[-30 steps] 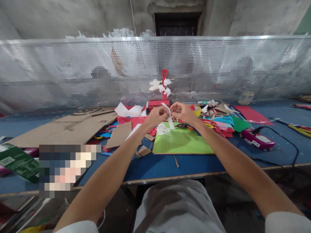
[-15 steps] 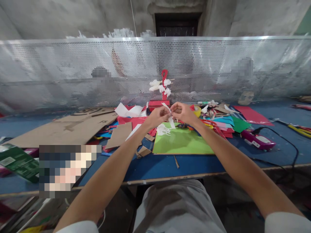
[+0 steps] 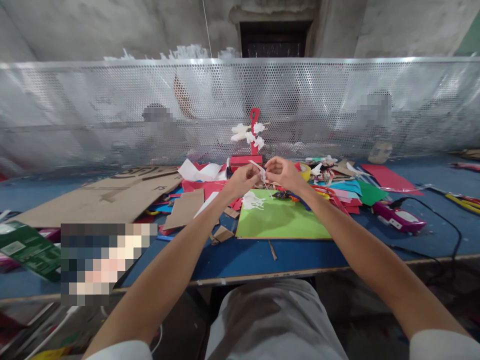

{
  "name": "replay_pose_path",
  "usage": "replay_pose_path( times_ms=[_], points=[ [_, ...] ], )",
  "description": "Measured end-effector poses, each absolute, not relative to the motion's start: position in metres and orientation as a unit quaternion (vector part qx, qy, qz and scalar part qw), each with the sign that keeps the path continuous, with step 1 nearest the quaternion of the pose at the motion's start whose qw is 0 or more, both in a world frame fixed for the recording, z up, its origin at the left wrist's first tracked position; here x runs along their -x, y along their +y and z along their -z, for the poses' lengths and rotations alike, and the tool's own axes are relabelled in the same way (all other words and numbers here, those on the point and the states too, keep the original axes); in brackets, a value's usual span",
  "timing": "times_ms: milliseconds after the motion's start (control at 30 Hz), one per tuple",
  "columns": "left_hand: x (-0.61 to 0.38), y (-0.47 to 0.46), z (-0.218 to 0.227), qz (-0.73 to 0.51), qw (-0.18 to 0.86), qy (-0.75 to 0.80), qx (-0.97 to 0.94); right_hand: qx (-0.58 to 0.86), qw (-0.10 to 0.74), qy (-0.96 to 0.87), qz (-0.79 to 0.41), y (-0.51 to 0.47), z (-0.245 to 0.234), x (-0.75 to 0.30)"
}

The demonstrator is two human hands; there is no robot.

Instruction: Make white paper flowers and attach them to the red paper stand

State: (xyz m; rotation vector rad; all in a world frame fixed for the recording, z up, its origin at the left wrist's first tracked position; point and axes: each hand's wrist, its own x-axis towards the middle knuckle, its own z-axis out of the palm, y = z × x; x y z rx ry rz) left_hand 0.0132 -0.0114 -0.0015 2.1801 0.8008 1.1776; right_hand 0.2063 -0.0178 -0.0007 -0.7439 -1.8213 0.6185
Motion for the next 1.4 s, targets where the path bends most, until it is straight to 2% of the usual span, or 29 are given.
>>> replay_pose_path(
  times_ms=[267, 500, 800, 967, 1133, 1400],
  points=[
    [-0.011, -0.008, 0.004, -0.469, 0.272, 0.258, -0.799, 0.299, 0.515, -0.759, -0.265, -0.018, 0.000, -0.205],
    [-0.012, -0.009, 0.004, -0.448, 0.303, 0.253, -0.802, 0.304, 0.499, -0.769, -0.260, -0.023, -0.001, -0.204],
    [-0.007, 0.000, 0.005, -0.459, 0.223, 0.327, -0.795, 0.326, 0.514, -0.757, -0.236, -0.019, -0.003, -0.208],
    [-0.007, -0.002, 0.004, -0.471, 0.202, 0.320, -0.797, 0.340, 0.475, -0.779, -0.228, -0.019, -0.001, -0.207],
    [-0.009, -0.005, 0.006, -0.460, 0.235, 0.274, -0.811, 0.322, 0.439, -0.794, -0.270, -0.028, 0.001, -0.200],
    [-0.006, -0.004, 0.003, -0.460, 0.167, 0.357, -0.795, 0.372, 0.476, -0.779, -0.169, -0.020, -0.005, -0.213]
  ],
)
